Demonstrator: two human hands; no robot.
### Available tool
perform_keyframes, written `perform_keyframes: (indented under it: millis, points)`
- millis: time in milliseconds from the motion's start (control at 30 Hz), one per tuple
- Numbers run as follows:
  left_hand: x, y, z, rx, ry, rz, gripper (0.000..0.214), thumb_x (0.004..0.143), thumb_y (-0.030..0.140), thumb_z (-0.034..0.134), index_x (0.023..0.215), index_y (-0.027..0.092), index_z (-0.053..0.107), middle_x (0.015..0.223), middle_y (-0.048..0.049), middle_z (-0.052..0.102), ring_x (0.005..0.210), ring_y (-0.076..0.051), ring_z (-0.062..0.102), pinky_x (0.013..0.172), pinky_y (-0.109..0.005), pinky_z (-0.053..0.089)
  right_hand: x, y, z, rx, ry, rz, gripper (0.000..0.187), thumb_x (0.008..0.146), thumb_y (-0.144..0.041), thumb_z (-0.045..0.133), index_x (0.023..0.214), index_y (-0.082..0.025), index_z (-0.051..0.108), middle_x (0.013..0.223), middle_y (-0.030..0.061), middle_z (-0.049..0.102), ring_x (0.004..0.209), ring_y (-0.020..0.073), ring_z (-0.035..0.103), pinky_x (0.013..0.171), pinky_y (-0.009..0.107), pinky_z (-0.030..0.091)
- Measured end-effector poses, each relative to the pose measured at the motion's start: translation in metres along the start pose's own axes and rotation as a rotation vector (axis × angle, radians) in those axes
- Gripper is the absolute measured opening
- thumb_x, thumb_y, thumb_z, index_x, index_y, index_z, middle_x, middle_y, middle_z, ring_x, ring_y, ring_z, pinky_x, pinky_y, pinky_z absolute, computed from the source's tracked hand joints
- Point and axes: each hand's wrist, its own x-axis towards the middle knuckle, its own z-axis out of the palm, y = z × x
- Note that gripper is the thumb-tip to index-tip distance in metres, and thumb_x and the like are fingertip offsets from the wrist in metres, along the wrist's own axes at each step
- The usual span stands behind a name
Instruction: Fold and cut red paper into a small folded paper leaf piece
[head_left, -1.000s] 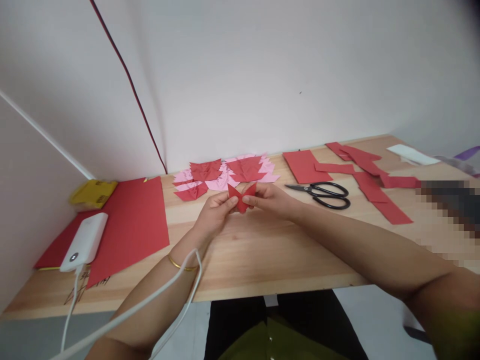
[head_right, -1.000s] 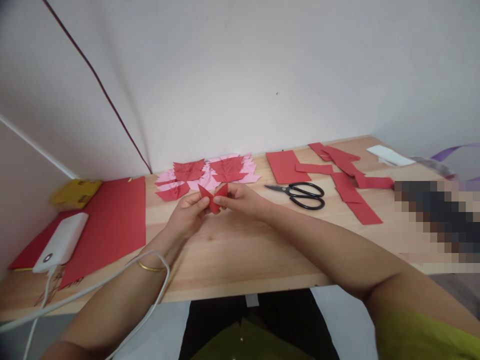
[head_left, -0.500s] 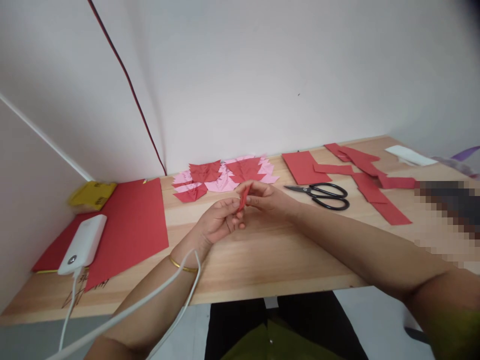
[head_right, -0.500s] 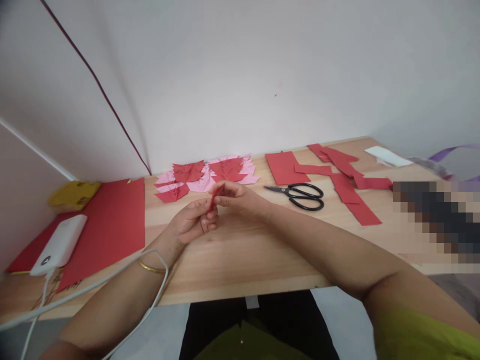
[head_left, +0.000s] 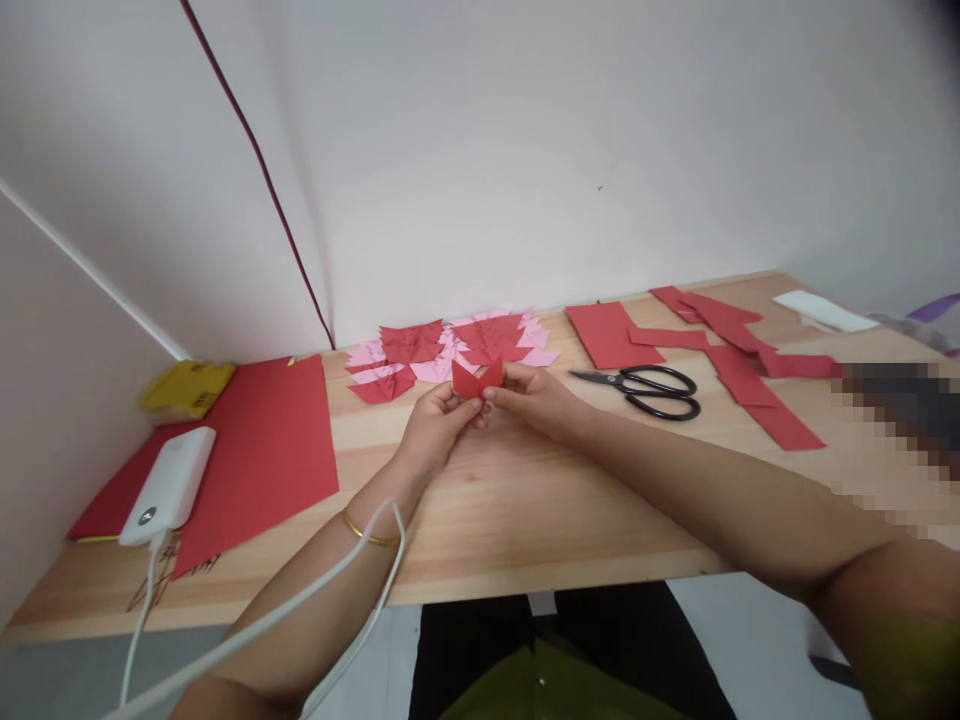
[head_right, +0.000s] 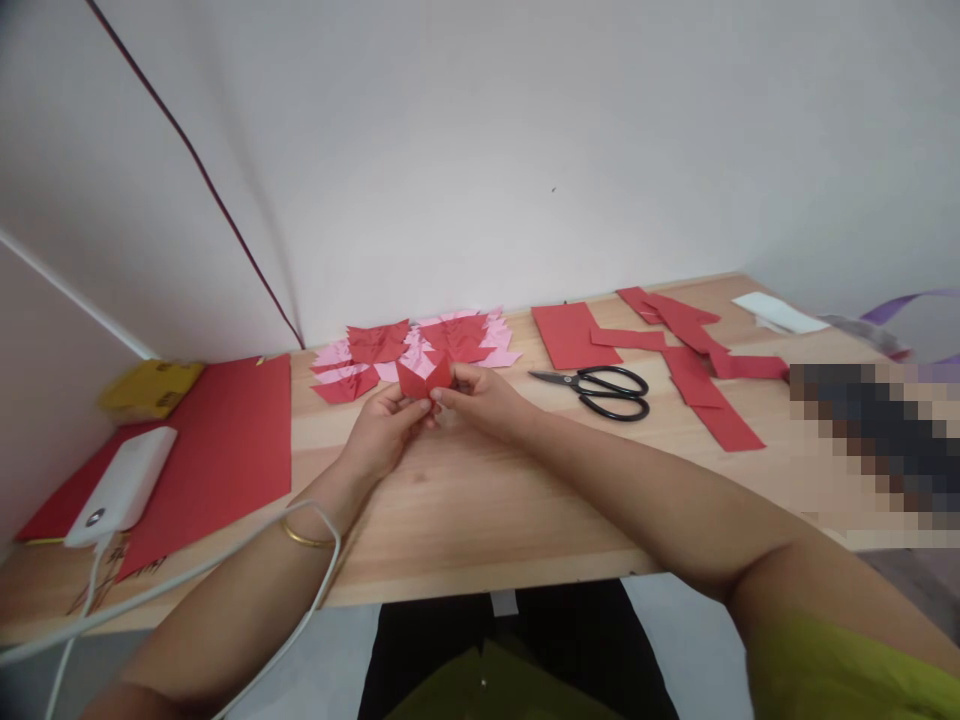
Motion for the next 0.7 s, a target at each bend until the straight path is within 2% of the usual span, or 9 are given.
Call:
perform_keyframes:
  millis: [133, 367, 533, 700]
  points:
    - [0.001, -0.001, -0.002, 0.172, 0.005, 0.073, 0.023, 0.069, 0.03, 0.074, 0.083, 0.014, 0.066, 0.07, -0.0008, 0.065, 0.06, -0.01, 0.056, 0.062, -0.023, 0.044, 0.0, 0.005, 0.0, -0.023, -0.04, -0.061, 0.023, 0.082, -0.04, 0.063, 0.087, -0.017, 0.062, 0.081, 0.0024, 0.064, 0.081, 0.016, 0.06, 0.079, 0.031, 0.047]
    - [0.004, -0.004, -0.006, 0.331, -0.016, 0.121, 0.026, 0.071, 0.036, 0.072, 0.082, 0.014, 0.066, 0.065, 0.0001, 0.06, 0.059, -0.01, 0.051, 0.057, -0.023, 0.039, 0.002, 0.018, 0.002, -0.069, 0.023, -0.098, 0.022, 0.079, -0.039, 0.066, 0.08, -0.017, 0.062, 0.08, 0.0027, 0.064, 0.078, 0.016, 0.061, 0.077, 0.031, 0.049]
    - [0.007, -0.011, -0.009, 0.345, -0.039, 0.144, 0.021, 0.072, 0.033, 0.07, 0.079, 0.014, 0.064, 0.062, 0.0015, 0.057, 0.055, -0.009, 0.047, 0.057, -0.024, 0.037, 0.002, 0.018, 0.003, -0.085, 0.017, -0.091, 0.023, 0.08, -0.041, 0.064, 0.079, -0.017, 0.064, 0.078, 0.0026, 0.066, 0.075, 0.0158, 0.062, 0.075, 0.031, 0.049]
    - [0.009, -0.014, -0.009, 0.315, -0.032, 0.16, 0.021, 0.072, 0.033, 0.069, 0.077, 0.013, 0.063, 0.066, -0.0004, 0.059, 0.059, -0.01, 0.05, 0.06, -0.025, 0.04, 0.002, 0.02, 0.006, -0.091, 0.106, -0.067, 0.025, 0.078, -0.041, 0.065, 0.081, -0.017, 0.062, 0.077, 0.0022, 0.067, 0.075, 0.0159, 0.062, 0.075, 0.031, 0.049]
